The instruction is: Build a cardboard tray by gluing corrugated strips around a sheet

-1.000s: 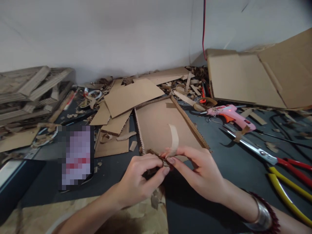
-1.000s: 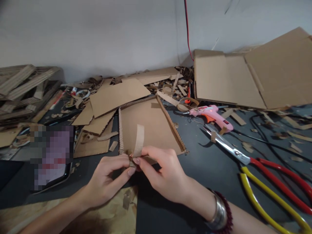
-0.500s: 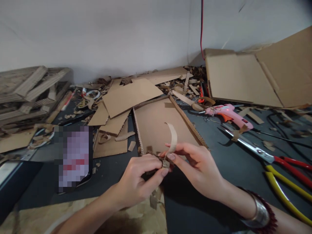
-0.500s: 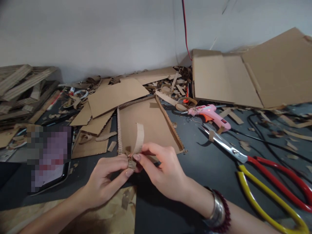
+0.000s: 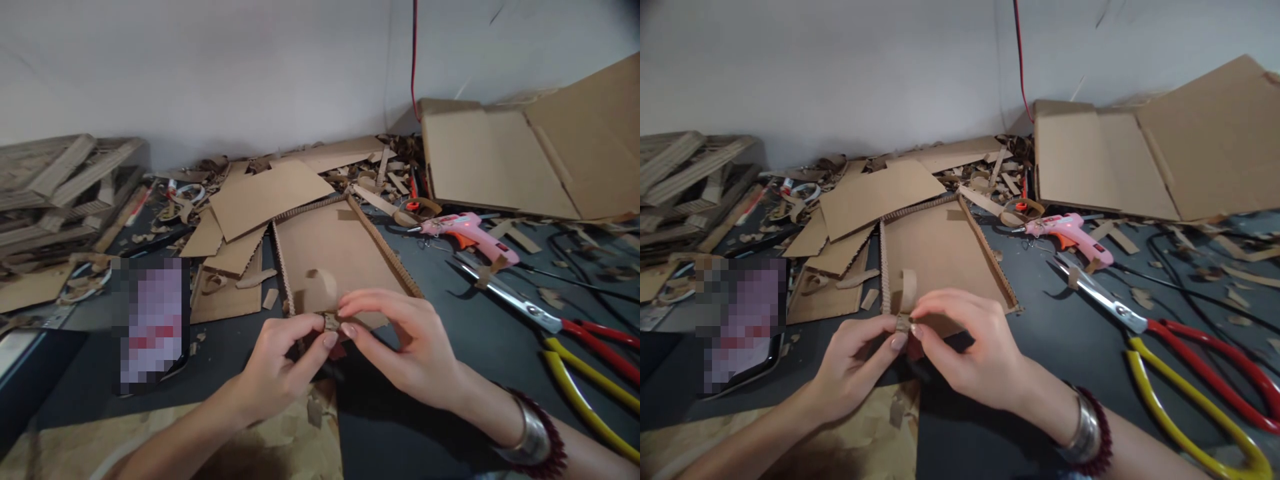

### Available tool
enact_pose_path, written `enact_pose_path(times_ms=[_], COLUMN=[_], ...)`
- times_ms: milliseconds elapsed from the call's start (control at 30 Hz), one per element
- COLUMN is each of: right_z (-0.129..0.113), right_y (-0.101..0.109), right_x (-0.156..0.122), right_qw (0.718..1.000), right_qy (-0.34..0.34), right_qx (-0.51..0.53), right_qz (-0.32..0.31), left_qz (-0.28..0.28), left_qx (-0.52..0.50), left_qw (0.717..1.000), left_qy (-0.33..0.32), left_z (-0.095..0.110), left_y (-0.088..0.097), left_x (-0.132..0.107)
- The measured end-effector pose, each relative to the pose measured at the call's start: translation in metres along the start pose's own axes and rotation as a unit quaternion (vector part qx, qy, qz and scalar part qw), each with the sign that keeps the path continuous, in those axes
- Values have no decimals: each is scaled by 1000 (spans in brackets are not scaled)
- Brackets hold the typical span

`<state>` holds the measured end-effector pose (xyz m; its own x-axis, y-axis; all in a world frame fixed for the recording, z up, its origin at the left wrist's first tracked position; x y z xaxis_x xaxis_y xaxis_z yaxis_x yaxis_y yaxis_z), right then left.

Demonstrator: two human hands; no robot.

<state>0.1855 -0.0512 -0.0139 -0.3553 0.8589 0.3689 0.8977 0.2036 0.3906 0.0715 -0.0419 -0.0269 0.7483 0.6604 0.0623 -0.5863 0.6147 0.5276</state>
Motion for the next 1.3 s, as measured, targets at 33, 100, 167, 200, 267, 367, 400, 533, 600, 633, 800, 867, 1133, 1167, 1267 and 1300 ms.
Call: enact_pose_path(times_ms=[33, 100, 167, 200, 267, 367, 400, 533, 600, 633, 800, 867, 1133, 1167, 1267, 1300], right_z=[-3, -5, -6, -7, -8, -10, -10, -11, -14, -15, -17, -15, -12, -12, -13, -14], right_y=[-1, 0, 0, 1, 1, 0, 0, -1, -2, -2, -4, -5, -4, -3, -1, 0], right_x=[0, 1, 1, 2, 2, 3, 3, 2, 1, 0, -1, -1, -1, -1, -1, -2], right_qw=[1000, 999, 999, 999, 999, 999, 999, 998, 996, 994, 991, 992, 992, 992, 992, 992], right_qy=[10, 18, 20, 21, 30, 39, 38, 44, 66, 78, 93, 86, 75, 74, 75, 76], right_qx=[-13, -27, -31, -33, -35, -29, -27, -44, -65, -75, -95, -90, -101, -103, -99, -96], right_qz=[-6, -8, -5, -4, -6, -15, -20, -22, -18, -15, -22, -29, -12, -9, -3, -1], left_qz=[-1, -3, -1, 2, 12, 21, 20, 20, 19, 17, 8, 8, 7, 9, 11, 9], left_qx=[-2, -4, 4, 12, 30, 48, 52, 67, 78, 83, 105, 109, 101, 101, 99, 97], left_qw=[1000, 1000, 1000, 1000, 999, 998, 997, 996, 996, 995, 994, 994, 995, 995, 995, 995], left_qy=[-7, -19, -25, -28, -34, -45, -47, -54, -50, -47, -32, -29, -23, -25, -30, -30], left_z=[1, 3, 4, 5, 7, 9, 9, 11, 11, 11, 9, 9, 6, 6, 7, 8], left_y=[0, 0, 0, 0, 2, 3, 3, 3, 3, 2, -1, -1, 0, 0, 0, 0], left_x=[0, 0, 0, 0, -1, -1, -1, -2, -2, -2, -2, -1, -1, -1, 0, 0])
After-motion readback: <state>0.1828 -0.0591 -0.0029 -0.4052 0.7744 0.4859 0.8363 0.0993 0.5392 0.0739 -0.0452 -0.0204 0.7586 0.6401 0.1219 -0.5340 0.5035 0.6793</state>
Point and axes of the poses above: each hand's wrist, its own x-axis towards the middle knuckle, its own y-axis out of the back of the hand, z = x × y, the point moved 8 cm from there along x, towards the middle knuckle, and after that the axes turned 14 degrees about -z, right-handed, at the moved point
